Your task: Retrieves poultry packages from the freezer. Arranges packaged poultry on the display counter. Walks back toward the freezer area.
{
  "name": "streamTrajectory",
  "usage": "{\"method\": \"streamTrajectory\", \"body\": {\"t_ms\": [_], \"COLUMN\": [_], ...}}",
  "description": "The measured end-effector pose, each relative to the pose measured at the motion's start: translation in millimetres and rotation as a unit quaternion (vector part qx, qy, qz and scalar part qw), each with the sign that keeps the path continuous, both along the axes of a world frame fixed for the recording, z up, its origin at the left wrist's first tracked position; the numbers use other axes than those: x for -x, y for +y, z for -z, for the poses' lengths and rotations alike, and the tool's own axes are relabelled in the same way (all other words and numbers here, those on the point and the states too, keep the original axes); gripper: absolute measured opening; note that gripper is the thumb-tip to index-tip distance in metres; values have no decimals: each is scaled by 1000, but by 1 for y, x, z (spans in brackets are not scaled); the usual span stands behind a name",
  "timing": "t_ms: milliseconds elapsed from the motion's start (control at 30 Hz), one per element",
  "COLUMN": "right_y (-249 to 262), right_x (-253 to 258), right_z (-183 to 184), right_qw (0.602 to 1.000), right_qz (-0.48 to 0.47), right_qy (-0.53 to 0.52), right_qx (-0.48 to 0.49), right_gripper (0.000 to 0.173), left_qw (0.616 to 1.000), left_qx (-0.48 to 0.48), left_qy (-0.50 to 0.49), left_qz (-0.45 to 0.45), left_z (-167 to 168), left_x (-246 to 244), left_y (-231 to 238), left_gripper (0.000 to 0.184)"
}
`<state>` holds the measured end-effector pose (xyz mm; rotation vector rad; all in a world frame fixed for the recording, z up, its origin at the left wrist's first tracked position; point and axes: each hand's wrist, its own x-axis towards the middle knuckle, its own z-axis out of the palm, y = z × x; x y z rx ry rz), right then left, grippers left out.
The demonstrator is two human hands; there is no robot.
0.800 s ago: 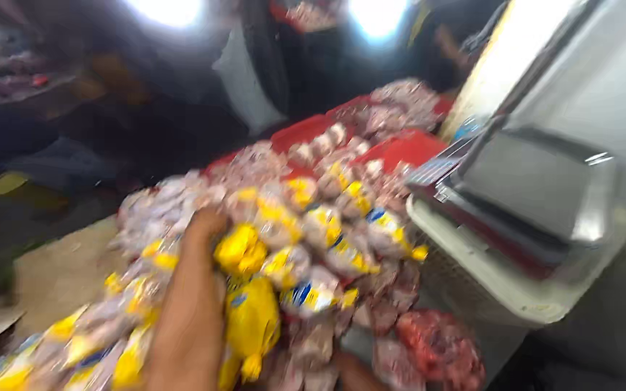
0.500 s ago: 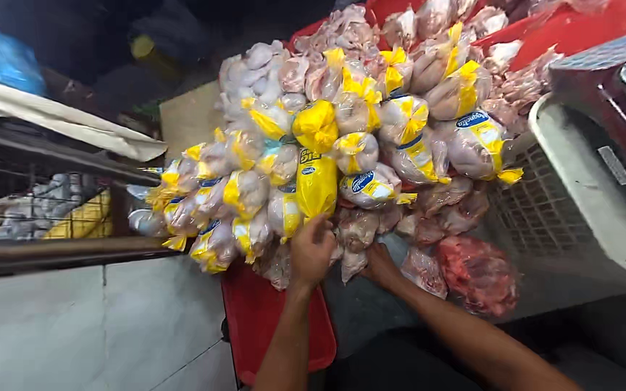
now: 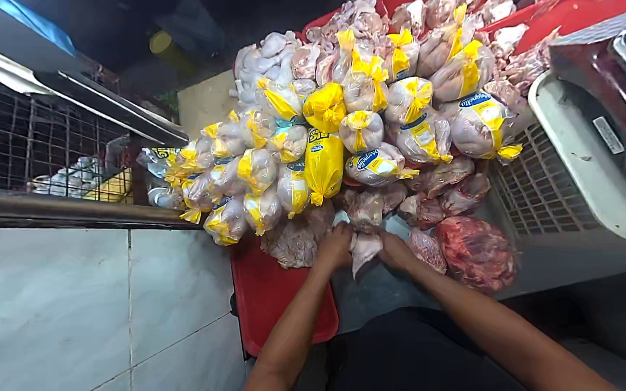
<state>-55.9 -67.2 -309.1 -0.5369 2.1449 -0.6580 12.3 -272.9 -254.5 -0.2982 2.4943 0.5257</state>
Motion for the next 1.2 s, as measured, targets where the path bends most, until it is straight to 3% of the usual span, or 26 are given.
{"method": "streamTrajectory", "body": {"t_ms": [133, 200, 233, 300, 333, 367, 400, 433, 500, 600, 667, 733, 833, 900, 967, 1033, 1100, 1200], "right_y": [44, 59, 66, 73, 72, 70, 65, 58, 42, -7, -48, -87, -141, -163, -175, -179, -178, -143], "right_x": [-24, -22, -20, 11, 38, 69, 102, 138, 221, 336, 402, 462, 528, 544, 541, 532, 527, 498], "right_z": [-1, -5, -18, -57, -81, -111, -145, -179, -220, -252, -254, -229, -182, -167, -162, -153, -154, -174], "right_qw": [967, 912, 886, 866, 877, 893, 907, 914, 919, 895, 882, 881, 905, 947, 986, 986, 979, 975], "right_qz": [120, 209, 242, 271, 264, 247, 225, 203, 139, 119, 160, 221, 306, 265, 113, -37, -98, 17], "right_qy": [-225, -349, -387, -390, -354, -300, -238, -177, -67, 73, 112, 115, 129, 127, 119, 127, 149, 204], "right_qx": [1, 51, 85, 156, 192, 229, 266, 303, 364, 423, 428, 403, 264, 132, -18, -103, -98, 90], "right_gripper": [36, 28, 24, 22, 24, 29, 31, 31, 26, 26, 31, 39, 35, 42, 45, 36, 32, 31], "left_qw": [995, 981, 954, 821, 749, 709, 702, 723, 788, 826, 814, 808, 861, 911, 960, 976, 975, 953], "left_qx": [26, -75, -184, -426, -515, -565, -578, -550, -406, -123, -24, 26, 53, 48, 29, -30, -99, -160], "left_qy": [42, 57, 58, 84, 119, 163, 216, 278, 402, 528, 558, 562, 499, 407, 240, 96, 112, 252], "left_qz": [-90, -167, -231, -372, -400, -389, -355, -312, -230, -155, -159, -173, -78, 31, 138, 194, 162, 45], "left_z": [51, 58, 57, 38, 15, -18, -57, -98, -174, -244, -248, -226, -174, -133, -99, -81, -86, -116], "left_x": [-30, -33, -40, -46, -38, -23, -1, 28, 104, 244, 347, 440, 533, 559, 561, 547, 521, 467], "left_y": [17, -6, -21, -44, -50, -55, -63, -73, -98, -120, -135, -150, -171, -178, -177, -171, -172, -183], "left_gripper": [68, 61, 56, 54, 56, 56, 54, 53, 54, 57, 58, 56, 55, 53, 44, 30, 28, 39]}}
